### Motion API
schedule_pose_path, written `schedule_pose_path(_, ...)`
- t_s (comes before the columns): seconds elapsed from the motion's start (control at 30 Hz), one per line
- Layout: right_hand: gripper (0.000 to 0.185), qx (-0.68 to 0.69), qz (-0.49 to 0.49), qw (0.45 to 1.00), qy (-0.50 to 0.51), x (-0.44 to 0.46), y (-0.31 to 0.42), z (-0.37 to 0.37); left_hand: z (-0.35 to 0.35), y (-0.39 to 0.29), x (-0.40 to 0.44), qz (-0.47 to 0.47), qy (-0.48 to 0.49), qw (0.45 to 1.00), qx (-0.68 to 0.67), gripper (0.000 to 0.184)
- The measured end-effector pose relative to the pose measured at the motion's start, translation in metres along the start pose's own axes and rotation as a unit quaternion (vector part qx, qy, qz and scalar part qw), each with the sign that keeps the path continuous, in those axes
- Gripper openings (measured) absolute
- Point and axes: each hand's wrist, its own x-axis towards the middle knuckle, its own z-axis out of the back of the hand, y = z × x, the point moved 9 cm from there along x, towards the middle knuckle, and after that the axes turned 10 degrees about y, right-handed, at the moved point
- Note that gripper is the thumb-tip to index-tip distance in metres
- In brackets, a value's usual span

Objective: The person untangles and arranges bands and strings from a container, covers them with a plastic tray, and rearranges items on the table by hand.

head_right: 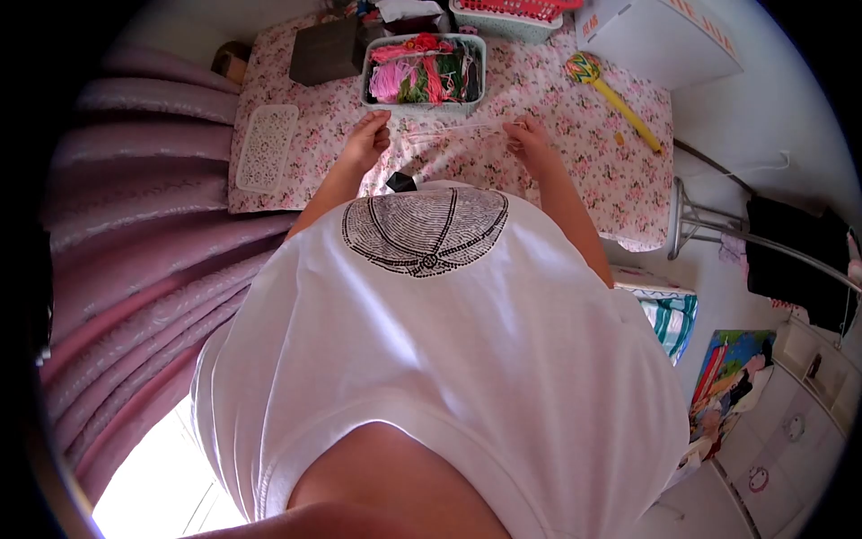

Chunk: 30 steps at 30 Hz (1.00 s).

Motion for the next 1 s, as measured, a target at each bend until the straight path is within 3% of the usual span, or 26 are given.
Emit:
schedule_pose_path(0.1,0.018,-0.172,-0.016,0.984,-0.036,-0.009,0.01,0.027,0.012,-0.017,-0.01,-0.001,-0.015,0.993,0.12,0.014)
schedule_pose_path(0.2,0.016,-0.107,-0.043,0.99,-0.083,-0.016,0.002,0.053,0.043,-0.018,-0.008,-0.042,-0.062,0.957,0.28,0.014)
schedule_pose_path(0.3,0.015,-0.011,-0.026,0.98,-0.197,-0.022,-0.004,0.083,0.076,-0.014,-0.021,-0.002,-0.223,0.938,0.265,0.016)
schedule_pose_path(0.4,0.017,-0.008,-0.014,0.961,-0.277,-0.036,0.001,0.099,0.095,-0.01,-0.027,-0.022,-0.231,0.964,0.127,0.018)
schedule_pose_path(0.5,0.017,-0.163,-0.088,0.955,-0.231,-0.033,-0.014,0.126,0.088,-0.013,-0.034,0.031,-0.247,0.958,0.14,0.021)
schedule_pose_path(0.6,0.025,-0.36,-0.07,0.91,-0.196,-0.027,-0.009,0.101,0.06,-0.018,-0.018,0.004,-0.178,0.928,0.327,0.022)
schedule_pose_path(0.8,0.033,-0.358,-0.005,0.934,-0.009,0.023,-0.025,0.004,-0.063,-0.008,0.008,-0.109,0.111,0.868,0.471,0.02)
schedule_pose_path(0.93,0.036,-0.327,0.127,0.928,0.127,0.024,0.004,-0.1,-0.106,0.005,0.007,-0.053,0.207,0.898,0.384,0.016)
schedule_pose_path(0.97,0.028,-0.302,0.146,0.934,0.12,0.027,0.001,-0.096,-0.114,0.008,0.006,-0.042,0.233,0.91,0.341,0.015)
schedule_pose_path(1.0,0.027,-0.32,0.103,0.935,0.115,0.031,-0.004,-0.09,-0.12,0.008,0.004,-0.03,0.258,0.919,0.298,0.014)
